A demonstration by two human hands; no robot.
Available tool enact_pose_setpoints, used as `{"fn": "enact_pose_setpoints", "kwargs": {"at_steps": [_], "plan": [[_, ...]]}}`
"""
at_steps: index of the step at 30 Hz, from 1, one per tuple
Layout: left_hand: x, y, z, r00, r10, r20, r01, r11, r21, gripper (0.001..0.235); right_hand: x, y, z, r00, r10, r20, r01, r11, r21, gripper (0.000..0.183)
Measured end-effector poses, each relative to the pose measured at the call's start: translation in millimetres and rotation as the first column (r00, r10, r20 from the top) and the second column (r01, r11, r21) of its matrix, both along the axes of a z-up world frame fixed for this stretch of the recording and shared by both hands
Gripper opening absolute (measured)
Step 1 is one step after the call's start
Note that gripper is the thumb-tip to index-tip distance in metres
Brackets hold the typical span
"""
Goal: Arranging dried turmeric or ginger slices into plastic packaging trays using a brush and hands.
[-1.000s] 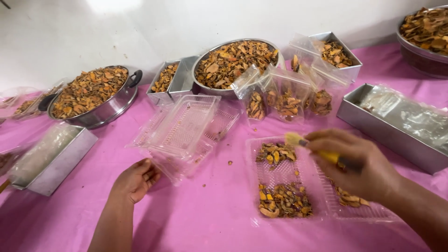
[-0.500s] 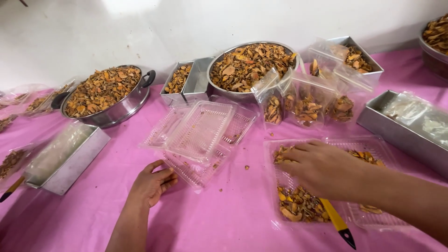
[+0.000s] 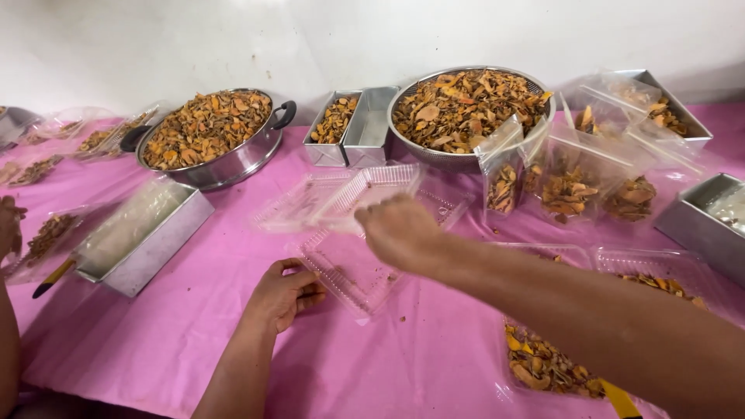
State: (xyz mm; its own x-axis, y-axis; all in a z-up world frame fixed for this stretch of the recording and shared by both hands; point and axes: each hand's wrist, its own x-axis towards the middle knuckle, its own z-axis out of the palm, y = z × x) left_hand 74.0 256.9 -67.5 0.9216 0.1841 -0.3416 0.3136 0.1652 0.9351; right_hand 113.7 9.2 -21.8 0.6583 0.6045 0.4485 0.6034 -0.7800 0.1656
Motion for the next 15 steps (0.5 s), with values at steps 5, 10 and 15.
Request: {"fn": "enact_pose_setpoints", "kwargs": {"at_steps": [5, 10, 15], "plan": [[0, 14, -7, 0.997, -0.04, 0.061, 0.04, 0.999, 0.003, 0.047, 13, -40, 60, 0.935, 0.354, 0.016, -0.347, 0.906, 0.243, 0.01], [3, 45, -28, 0.993, -0.114, 0.007, 0.114, 0.99, -0.077, 0.027, 0, -92, 24, 0.896, 0.433, -0.1, -0.42, 0.899, 0.126, 0.018], [-23, 57, 10, 0.982, -0.186, 0.012, 0.187, 0.978, -0.091, 0.048, -10, -125, -7, 0.869, 0.42, -0.262, -0.403, 0.908, 0.117, 0.025]]}}
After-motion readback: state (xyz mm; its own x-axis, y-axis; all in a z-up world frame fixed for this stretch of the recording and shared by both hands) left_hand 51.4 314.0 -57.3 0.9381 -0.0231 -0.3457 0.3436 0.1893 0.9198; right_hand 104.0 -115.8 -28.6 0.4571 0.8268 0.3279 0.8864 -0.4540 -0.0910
